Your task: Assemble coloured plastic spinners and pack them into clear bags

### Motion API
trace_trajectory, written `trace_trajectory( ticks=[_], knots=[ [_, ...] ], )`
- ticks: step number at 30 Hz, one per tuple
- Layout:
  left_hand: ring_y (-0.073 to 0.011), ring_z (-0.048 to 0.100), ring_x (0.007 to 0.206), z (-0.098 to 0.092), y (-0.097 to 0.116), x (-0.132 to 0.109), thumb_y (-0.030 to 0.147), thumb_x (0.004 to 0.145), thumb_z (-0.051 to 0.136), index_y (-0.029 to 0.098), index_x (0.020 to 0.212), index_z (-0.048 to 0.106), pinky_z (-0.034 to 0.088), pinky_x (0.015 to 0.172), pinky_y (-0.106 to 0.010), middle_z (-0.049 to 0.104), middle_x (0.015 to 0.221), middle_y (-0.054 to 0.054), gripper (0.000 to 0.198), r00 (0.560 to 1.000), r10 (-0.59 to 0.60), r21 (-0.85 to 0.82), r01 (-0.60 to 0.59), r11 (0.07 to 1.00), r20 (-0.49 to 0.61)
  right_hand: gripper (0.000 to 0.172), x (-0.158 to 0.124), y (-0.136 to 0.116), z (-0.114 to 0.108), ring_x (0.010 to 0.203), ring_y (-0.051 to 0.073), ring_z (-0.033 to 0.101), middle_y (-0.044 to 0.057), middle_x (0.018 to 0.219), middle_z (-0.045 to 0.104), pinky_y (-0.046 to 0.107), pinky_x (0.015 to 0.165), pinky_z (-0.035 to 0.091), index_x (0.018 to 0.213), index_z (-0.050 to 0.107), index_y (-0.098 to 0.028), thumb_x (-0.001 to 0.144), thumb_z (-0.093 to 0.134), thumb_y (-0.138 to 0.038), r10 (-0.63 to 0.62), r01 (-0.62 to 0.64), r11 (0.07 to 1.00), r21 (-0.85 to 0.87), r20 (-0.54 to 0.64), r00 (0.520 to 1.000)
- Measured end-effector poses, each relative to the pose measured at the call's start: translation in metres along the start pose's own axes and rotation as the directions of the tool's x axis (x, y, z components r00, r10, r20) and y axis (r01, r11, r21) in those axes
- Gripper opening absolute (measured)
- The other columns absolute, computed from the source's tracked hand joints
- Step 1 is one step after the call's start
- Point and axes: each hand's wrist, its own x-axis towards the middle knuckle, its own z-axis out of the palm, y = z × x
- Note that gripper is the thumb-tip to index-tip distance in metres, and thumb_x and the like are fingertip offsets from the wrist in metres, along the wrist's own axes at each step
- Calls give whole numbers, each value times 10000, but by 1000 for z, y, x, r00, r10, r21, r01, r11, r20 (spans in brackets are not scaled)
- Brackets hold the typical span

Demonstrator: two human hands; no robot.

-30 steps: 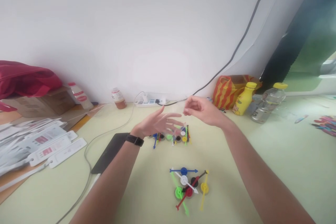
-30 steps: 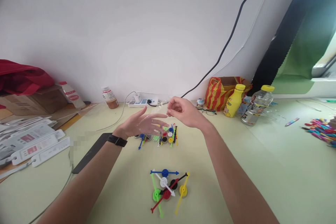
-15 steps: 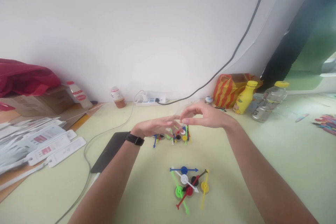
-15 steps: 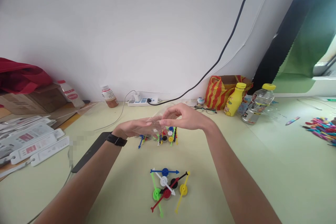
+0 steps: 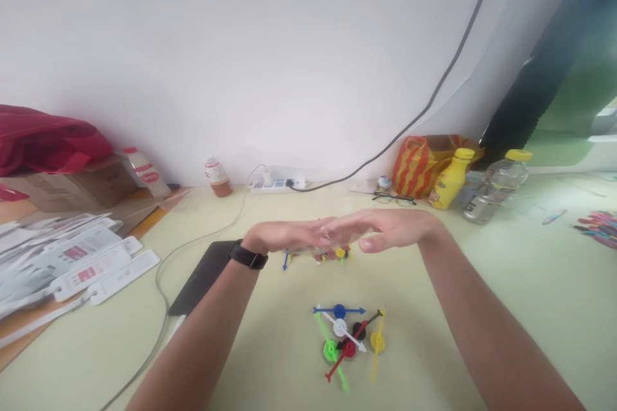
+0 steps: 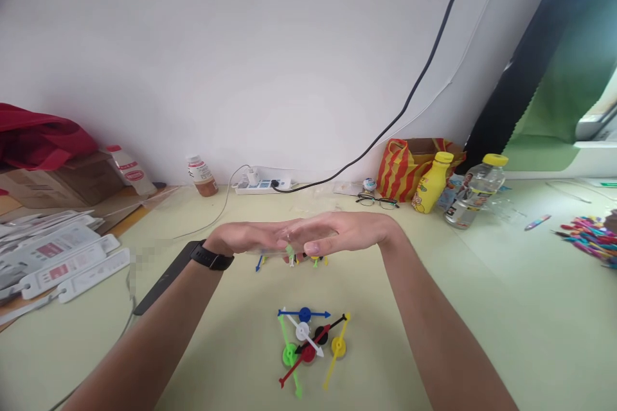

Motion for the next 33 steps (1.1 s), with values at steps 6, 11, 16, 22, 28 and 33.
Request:
trace_trajectory(
  ticks=[6,11,16,22,28,33],
  knots=[
    [-280,568,1257,-2,4,-5,358,916,645,300,1482,491,448,1046,-416,589,1425,-76,590,999,-48,24,48,999,10,714,1,-3,1,1486,273,435,25,1616,462,388,1195,396,1525,511,-330,879,768,-493,-1,1,996,-94,-7,1000],
    [-285,576,1241,-6,0,-6,344,902,631,274,1518,443,402,1095,-438,644,1342,-79,648,997,52,-2,-52,999,52,628,2,-10,1,1422,256,519,51,1582,506,402,1185,414,1526,517,-284,937,717,-367,-39,37,994,-104,-21,999],
    [-294,570,1235,-4,-5,1,348,884,638,252,1541,406,426,1052,-431,635,1349,-100,704,993,108,-43,-106,993,41,527,5,-11,3,1326,253,612,52,1481,616,384,1129,476,1438,619,-282,934,717,-399,-15,10,995,-103,-41,999],
    [-301,584,1220,-7,-9,2,360,884,620,263,1577,350,479,971,-422,629,1363,-117,750,993,106,-68,-102,992,48,527,5,-13,2,1329,244,611,33,1487,613,340,1086,498,1462,597,-318,957,678,-446,-26,12,986,-166,-79,997],
    [-308,568,1278,-10,-6,-10,412,914,614,299,1585,348,464,1019,-433,594,1435,-99,730,1000,27,-28,-27,999,-12,458,-2,-12,-4,1360,262,581,27,1428,664,376,1128,457,1416,645,-326,978,645,-459,-49,25,975,-222,-103,993],
    [-306,502,1379,-13,4,-16,459,983,595,300,1545,431,393,1128,-481,562,1489,-113,606,905,171,238,-80,968,-391,417,-1,-1,-6,1229,256,664,75,1296,738,380,1041,534,1267,752,-252,995,590,-523,57,-93,992,-88,-344,937]
  ],
)
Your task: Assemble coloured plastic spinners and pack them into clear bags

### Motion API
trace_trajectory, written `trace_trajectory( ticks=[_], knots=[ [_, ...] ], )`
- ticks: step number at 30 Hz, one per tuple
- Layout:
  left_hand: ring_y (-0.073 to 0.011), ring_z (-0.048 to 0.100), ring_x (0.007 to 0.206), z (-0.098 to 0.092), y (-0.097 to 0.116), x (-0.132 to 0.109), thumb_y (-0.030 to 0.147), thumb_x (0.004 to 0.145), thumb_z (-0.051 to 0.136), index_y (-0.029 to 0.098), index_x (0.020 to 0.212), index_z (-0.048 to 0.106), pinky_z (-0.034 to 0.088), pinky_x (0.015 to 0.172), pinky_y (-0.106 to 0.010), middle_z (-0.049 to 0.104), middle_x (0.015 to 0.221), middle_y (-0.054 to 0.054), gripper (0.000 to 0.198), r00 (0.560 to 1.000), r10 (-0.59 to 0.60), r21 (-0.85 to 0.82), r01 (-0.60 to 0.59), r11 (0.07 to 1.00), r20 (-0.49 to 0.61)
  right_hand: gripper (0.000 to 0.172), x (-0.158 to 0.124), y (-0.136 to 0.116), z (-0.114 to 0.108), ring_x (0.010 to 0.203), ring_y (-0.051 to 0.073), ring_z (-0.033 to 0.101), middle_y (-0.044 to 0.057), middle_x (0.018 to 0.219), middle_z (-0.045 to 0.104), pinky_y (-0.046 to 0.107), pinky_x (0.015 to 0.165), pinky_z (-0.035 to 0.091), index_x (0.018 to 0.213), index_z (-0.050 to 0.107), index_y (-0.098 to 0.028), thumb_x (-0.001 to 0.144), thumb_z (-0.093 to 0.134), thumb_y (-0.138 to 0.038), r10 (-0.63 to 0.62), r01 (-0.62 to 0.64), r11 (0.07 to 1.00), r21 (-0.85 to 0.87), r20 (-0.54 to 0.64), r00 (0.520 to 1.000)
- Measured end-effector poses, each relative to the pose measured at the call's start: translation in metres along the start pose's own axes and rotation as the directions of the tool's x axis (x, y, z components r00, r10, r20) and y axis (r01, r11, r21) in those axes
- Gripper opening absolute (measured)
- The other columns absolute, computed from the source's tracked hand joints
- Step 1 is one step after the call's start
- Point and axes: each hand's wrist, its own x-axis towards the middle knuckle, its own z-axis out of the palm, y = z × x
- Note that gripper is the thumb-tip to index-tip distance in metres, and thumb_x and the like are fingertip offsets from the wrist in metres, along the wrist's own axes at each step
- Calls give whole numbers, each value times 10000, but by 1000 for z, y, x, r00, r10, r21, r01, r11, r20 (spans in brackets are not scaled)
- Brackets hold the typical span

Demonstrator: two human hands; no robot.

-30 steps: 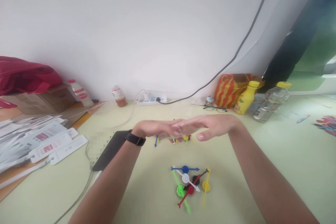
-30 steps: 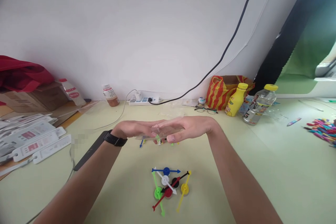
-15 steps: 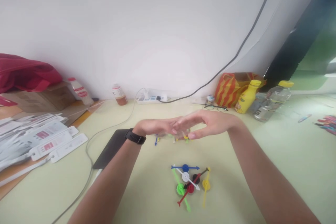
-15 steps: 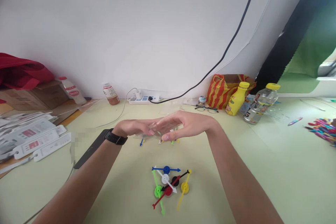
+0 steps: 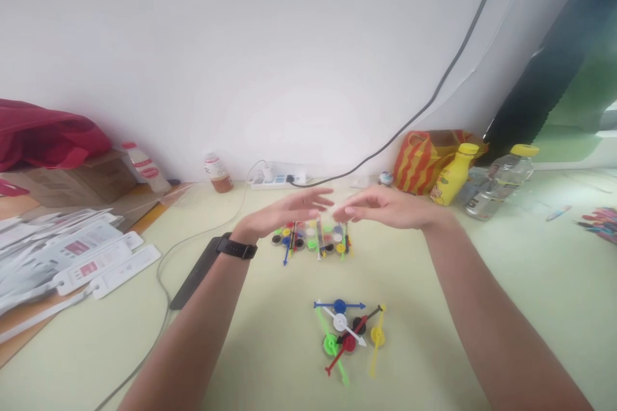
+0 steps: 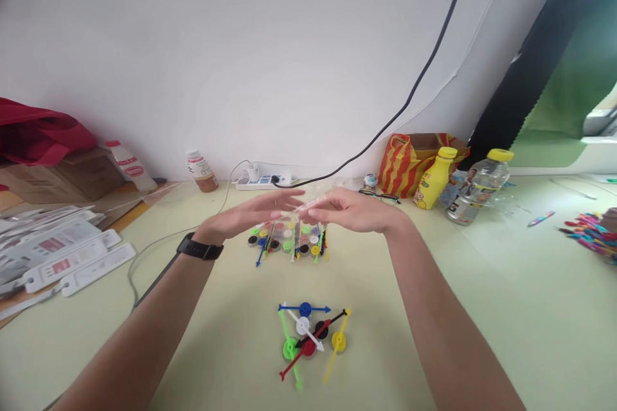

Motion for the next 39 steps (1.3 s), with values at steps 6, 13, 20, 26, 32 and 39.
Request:
trace_trajectory(
  ticks=[6,13,20,26,32,39],
  knots=[
    [-322,544,1313,21,27,1,563,886,711,270,1465,529,415,1119,-477,572,1470,-107,674,883,213,461,4,888,-418,380,11,8,8,1017,228,748,107,1181,769,320,865,613,1149,754,-205,966,655,-523,195,-158,960,229,-146,970],
    [-491,228,1467,62,18,19,649,698,822,186,1657,119,232,1166,-632,472,1507,-206,1276,873,350,799,70,598,-339,582,18,12,10,949,263,766,151,1116,778,377,876,623,1100,716,-165,939,564,-703,293,-155,873,463,-242,925],
    [-425,421,1317,60,-4,28,345,754,760,184,1657,69,343,1112,-557,501,1425,-185,1148,884,354,822,56,567,-305,589,23,16,12,920,264,757,154,1043,775,383,857,621,1017,701,-166,926,556,-729,291,-131,870,476,-279,915],
    [-362,529,1211,25,-23,16,421,815,715,201,1631,195,419,1055,-509,538,1353,-163,992,907,164,657,147,739,-388,409,25,3,19,892,222,672,81,982,743,322,780,534,925,652,-210,975,550,-603,-32,-106,986,-125,-779,626],
    [-300,580,1108,-6,-39,6,456,792,742,232,1621,261,488,956,-453,573,1314,-126,984,898,-99,404,289,868,-429,159,23,-7,48,833,184,668,36,995,740,275,685,489,1021,709,-221,926,619,-312,35,21,945,-327,165,986],
    [-243,627,1069,-4,-24,1,362,866,671,334,1638,210,504,964,-434,558,1355,-97,900,955,-204,132,235,963,-213,250,50,5,101,897,214,652,20,1024,725,254,573,417,1031,660,-235,794,711,-293,306,-43,863,-504,453,837]
  ],
)
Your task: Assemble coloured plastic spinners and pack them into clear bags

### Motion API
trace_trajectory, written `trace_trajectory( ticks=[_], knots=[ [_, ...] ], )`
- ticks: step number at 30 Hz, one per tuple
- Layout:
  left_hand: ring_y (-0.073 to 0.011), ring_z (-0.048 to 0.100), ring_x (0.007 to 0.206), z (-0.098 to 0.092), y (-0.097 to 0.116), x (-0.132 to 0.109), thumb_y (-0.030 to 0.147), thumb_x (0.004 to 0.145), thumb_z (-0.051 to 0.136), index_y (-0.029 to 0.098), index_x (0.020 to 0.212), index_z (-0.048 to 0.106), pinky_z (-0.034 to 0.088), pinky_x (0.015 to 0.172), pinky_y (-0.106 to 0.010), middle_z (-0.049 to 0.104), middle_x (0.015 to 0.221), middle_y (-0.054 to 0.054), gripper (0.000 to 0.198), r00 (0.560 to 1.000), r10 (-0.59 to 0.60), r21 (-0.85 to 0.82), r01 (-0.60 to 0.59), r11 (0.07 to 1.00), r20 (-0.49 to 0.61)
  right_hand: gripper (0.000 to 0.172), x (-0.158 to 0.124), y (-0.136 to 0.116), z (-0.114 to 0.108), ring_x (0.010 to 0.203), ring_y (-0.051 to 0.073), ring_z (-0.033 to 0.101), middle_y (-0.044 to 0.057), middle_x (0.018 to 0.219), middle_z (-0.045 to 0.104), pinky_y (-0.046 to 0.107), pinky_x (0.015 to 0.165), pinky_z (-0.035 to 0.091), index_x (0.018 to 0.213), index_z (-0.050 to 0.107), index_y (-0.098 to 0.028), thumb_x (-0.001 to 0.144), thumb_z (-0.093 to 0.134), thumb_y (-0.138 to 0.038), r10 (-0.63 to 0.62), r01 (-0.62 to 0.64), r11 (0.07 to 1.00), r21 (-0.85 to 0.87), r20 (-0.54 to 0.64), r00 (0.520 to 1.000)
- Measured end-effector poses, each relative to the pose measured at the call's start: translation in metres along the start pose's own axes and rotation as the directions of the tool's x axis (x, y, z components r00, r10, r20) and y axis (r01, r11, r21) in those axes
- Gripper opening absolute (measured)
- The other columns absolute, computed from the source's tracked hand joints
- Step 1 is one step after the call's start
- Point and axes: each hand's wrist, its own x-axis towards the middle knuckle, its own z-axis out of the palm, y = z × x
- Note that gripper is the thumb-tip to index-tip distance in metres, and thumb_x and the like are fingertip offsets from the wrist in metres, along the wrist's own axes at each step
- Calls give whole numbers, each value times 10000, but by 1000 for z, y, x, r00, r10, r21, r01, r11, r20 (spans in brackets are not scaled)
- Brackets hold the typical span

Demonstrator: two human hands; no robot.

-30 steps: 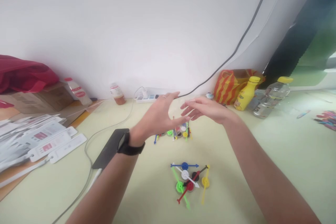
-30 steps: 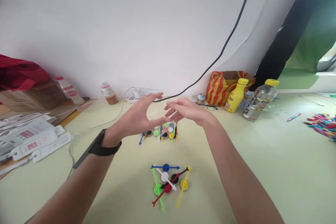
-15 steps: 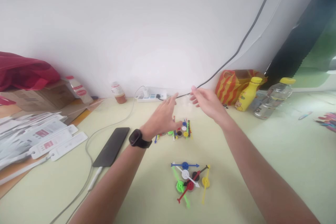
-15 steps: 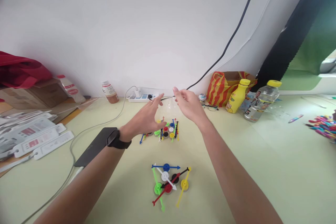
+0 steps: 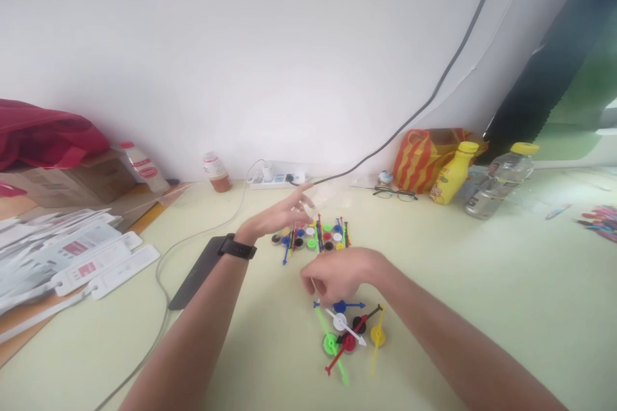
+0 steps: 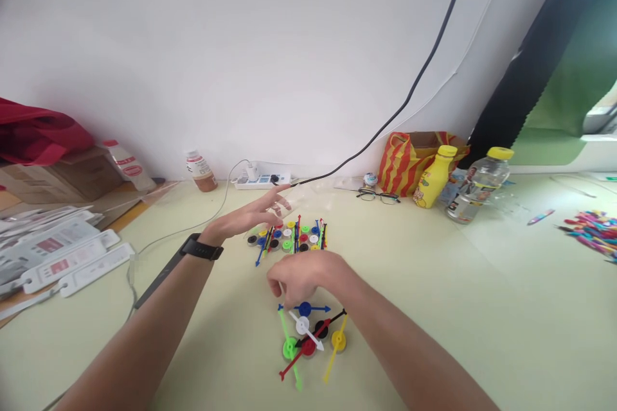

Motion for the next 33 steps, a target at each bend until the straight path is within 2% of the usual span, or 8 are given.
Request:
trace_trajectory(
  ticks=[7,12,16,18,21,24,26,33],
  knots=[
    [-245,639,1083,-4,3,-6,387,895,647,352,1635,228,483,992,-447,569,1344,-80,852,997,1,-104,7,995,76,285,4,7,2,816,180,660,-4,911,718,232,569,430,1013,685,-231,744,669,-137,-84,84,995,48,-4,996],
    [-215,647,991,-11,-12,-4,366,925,613,347,1606,313,484,863,-373,599,1315,-80,744,993,13,-149,5,989,118,103,-28,18,-22,806,156,692,34,898,738,230,699,517,931,709,-176,860,638,-153,-146,209,950,232,-259,955],
    [-229,632,1040,-13,-18,-3,309,910,608,299,1595,350,486,887,-374,617,1318,-88,733,983,54,-195,-20,981,173,149,-74,27,-43,819,171,682,38,924,751,273,740,543,985,731,-197,919,665,-313,-142,360,888,287,-572,807],
    [-246,620,1099,-13,-16,-3,312,909,613,291,1588,370,486,923,-382,618,1338,-90,722,975,68,-181,-30,983,212,180,-95,35,-49,775,178,672,37,858,732,300,725,558,949,726,-195,893,714,-366,-40,410,848,336,-731,681],
    [-248,610,1118,-13,-12,-5,304,904,628,298,1583,384,484,934,-378,619,1352,-84,722,962,88,-150,-50,987,259,216,-116,52,-52,700,172,642,39,820,716,325,695,557,923,728,-217,830,798,-398,138,471,812,345,-897,419],
    [-249,604,1114,-12,-8,-6,295,888,654,304,1576,396,490,916,-370,613,1366,-87,735,953,108,-154,-66,986,282,245,-120,68,-52,704,179,648,46,816,713,328,676,556,898,732,-225,792,832,-421,254,487,786,380,-917,306],
    [-251,601,1116,-11,-8,-5,304,887,661,298,1578,397,490,914,-367,614,1365,-93,740,947,130,-171,-82,982,295,255,-115,74,-52,698,177,655,50,803,723,325,675,556,892,737,-209,785,836,-419,272,467,785,407,-904,329],
    [-261,597,1125,-2,-9,3,311,868,681,287,1561,432,485,918,-366,626,1341,-107,737,942,178,-251,-105,962,285,207,-85,74,-49,751,181,686,55,830,747,340,764,565,909,748,-181,826,778,-369,151,400,804,439,-802,578]
  ],
)
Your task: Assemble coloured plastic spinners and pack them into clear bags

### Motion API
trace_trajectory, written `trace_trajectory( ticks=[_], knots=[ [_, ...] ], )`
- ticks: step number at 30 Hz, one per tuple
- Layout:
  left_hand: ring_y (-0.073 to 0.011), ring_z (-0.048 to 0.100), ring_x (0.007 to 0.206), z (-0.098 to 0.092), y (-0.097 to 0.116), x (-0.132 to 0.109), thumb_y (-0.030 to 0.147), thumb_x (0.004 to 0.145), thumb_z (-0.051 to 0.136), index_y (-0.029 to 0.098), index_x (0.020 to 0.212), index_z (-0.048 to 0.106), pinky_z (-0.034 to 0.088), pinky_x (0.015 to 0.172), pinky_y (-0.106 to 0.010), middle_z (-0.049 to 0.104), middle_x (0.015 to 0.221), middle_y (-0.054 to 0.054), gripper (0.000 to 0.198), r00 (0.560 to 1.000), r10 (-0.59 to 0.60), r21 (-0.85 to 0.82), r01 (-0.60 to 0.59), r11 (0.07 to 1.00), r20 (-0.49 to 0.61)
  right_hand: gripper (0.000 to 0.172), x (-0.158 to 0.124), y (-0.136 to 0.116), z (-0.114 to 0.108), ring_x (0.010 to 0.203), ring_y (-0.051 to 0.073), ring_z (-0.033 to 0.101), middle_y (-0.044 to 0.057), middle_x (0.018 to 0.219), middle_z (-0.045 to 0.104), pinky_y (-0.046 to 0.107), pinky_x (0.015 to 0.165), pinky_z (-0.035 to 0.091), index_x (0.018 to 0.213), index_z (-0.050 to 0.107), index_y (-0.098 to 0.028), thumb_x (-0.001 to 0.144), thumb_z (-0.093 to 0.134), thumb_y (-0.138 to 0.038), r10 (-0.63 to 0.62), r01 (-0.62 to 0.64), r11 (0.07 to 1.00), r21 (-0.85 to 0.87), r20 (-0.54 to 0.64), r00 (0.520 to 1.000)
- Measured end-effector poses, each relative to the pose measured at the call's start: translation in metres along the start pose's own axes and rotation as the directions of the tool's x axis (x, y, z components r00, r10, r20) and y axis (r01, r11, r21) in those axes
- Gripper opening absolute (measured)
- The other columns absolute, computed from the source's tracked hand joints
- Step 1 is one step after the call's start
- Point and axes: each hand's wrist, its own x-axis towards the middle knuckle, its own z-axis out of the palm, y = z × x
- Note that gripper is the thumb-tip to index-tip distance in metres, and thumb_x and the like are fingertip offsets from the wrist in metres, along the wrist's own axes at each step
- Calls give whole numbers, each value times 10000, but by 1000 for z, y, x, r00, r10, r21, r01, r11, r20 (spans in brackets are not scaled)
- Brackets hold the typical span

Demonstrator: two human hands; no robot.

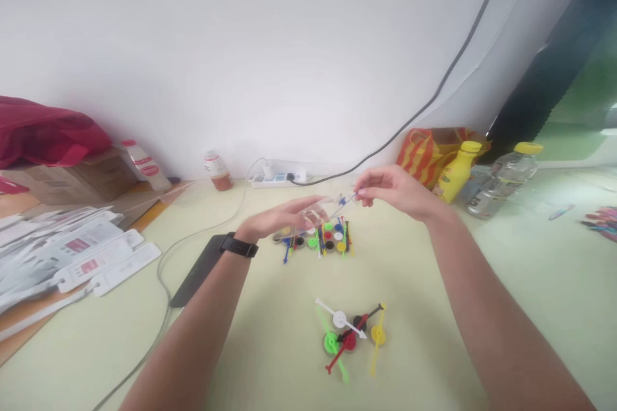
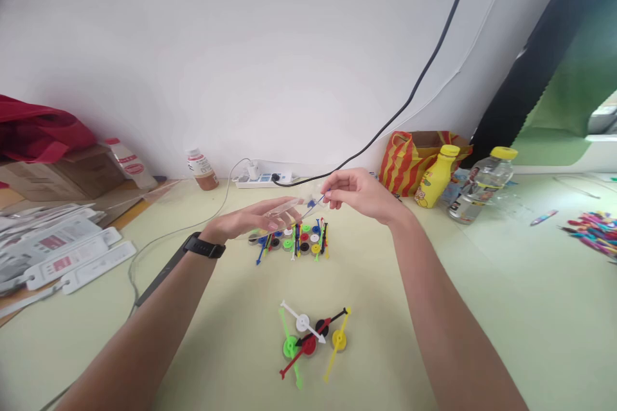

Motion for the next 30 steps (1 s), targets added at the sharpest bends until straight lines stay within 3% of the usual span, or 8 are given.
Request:
trace_trajectory(
  ticks=[5,14,25,30],
  knots=[
    [-286,586,1185,4,1,3,337,921,635,308,1570,422,456,989,-416,637,1306,-110,684,1000,-21,-45,20,999,-10,181,3,8,6,812,184,687,55,865,752,337,808,556,943,763,-178,842,764,-328,30,-29,999,-27,46,998],
    [-285,574,1194,4,1,1,325,943,605,307,1575,416,457,976,-404,640,1294,-104,660,999,-32,-23,32,999,10,198,2,7,1,747,181,676,61,802,753,318,735,544,929,806,-162,834,767,-330,43,-41,998,-57,25,999],
    [-273,580,1195,11,8,4,323,920,653,334,1552,455,467,975,-368,631,1330,-72,662,999,-49,-4,49,999,-2,95,7,8,9,778,200,690,59,851,765,280,663,524,855,765,-169,807,727,-241,76,-95,949,-300,-73,994],
    [-268,574,1196,11,6,5,337,930,630,334,1571,422,468,955,-361,616,1336,-75,674,997,-79,-33,79,996,4,205,12,17,14,721,189,673,46,809,734,279,627,506,994,746,-172,843,702,-303,51,-70,936,-346,-63,997]
  ],
)
